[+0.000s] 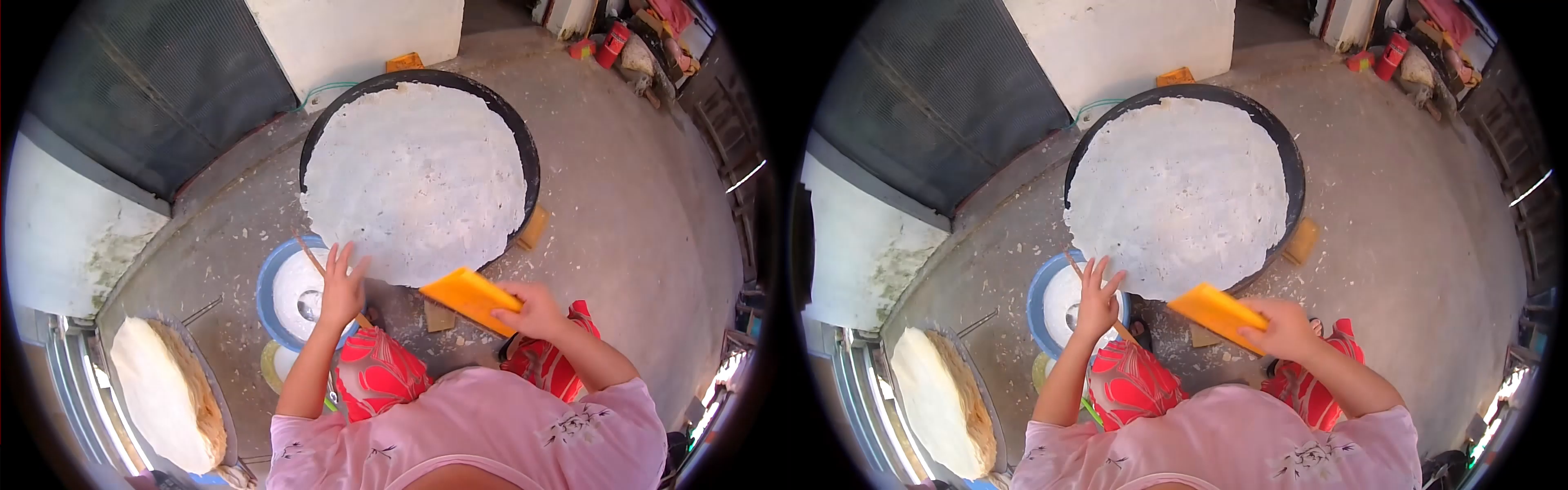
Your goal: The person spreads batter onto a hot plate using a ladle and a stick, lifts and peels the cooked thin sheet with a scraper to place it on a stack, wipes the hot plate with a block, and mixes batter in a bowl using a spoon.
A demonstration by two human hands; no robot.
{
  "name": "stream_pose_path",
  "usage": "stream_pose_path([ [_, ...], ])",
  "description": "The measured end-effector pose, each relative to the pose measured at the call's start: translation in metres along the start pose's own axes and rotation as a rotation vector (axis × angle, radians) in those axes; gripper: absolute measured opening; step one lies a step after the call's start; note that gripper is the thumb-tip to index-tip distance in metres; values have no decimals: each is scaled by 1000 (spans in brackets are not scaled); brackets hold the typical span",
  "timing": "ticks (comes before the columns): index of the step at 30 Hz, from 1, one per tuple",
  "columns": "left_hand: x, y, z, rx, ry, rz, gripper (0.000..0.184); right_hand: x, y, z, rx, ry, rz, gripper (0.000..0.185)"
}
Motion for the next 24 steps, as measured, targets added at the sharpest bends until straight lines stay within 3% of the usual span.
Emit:
stream_pose_path([
  [1,-12,3,-3,83,26,86,52,-3,-6,-1,167,-41,-156,36],
  [2,-28,23,-19,-50,-129,221,65,-4,-3,1,167,-43,-152,36],
  [3,-24,21,-17,-46,-133,219,65,-3,-1,5,434,-78,-238,37],
  [4,-17,24,-16,-608,-301,736,65,-2,1,8,701,-111,-323,37],
  [5,-11,25,-16,-1185,-464,1240,65,0,1,9,701,-108,-314,37],
  [6,-8,40,-21,-1338,-498,1376,59,3,-3,10,899,-65,-325,38],
  [7,-3,54,-28,-1340,-506,1367,59,6,-6,9,1094,-20,-333,39],
  [8,1,66,-35,-1295,-467,1346,48,8,-7,7,1090,-19,-322,39],
  [10,16,77,-33,-1254,-440,1316,38,11,-10,3,821,9,-433,38],
  [11,27,81,-27,-980,-407,1148,27,14,-12,1,816,10,-419,38],
  [13,58,80,2,-423,-454,772,15,21,-11,2,101,-171,-39,35],
  [14,77,70,29,-137,-522,566,15,24,0,8,101,-171,-26,35],
  [15,96,65,59,-115,-453,561,18,31,18,17,-21,-222,-25,33],
  [18,138,30,150,-120,-458,226,14,66,54,33,-164,-361,52,33],
  [20,143,-8,213,-267,-368,96,8,98,70,39,-124,-468,202,42],
  [21,138,-29,240,-331,-340,57,7,109,90,47,-108,-408,134,52],
  [24,104,-76,310,-256,-308,-51,7,161,130,55,-230,-572,284,67],
])
Point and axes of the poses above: each hand's wrist, its own x-axis towards the middle knuckle, its own z-axis out of the back of the hand, y = z × x, the point moved 1 cm from there along x, towards the middle knuckle, and after that the axes turned 12 degrees about -x, right-handed, at the moved point
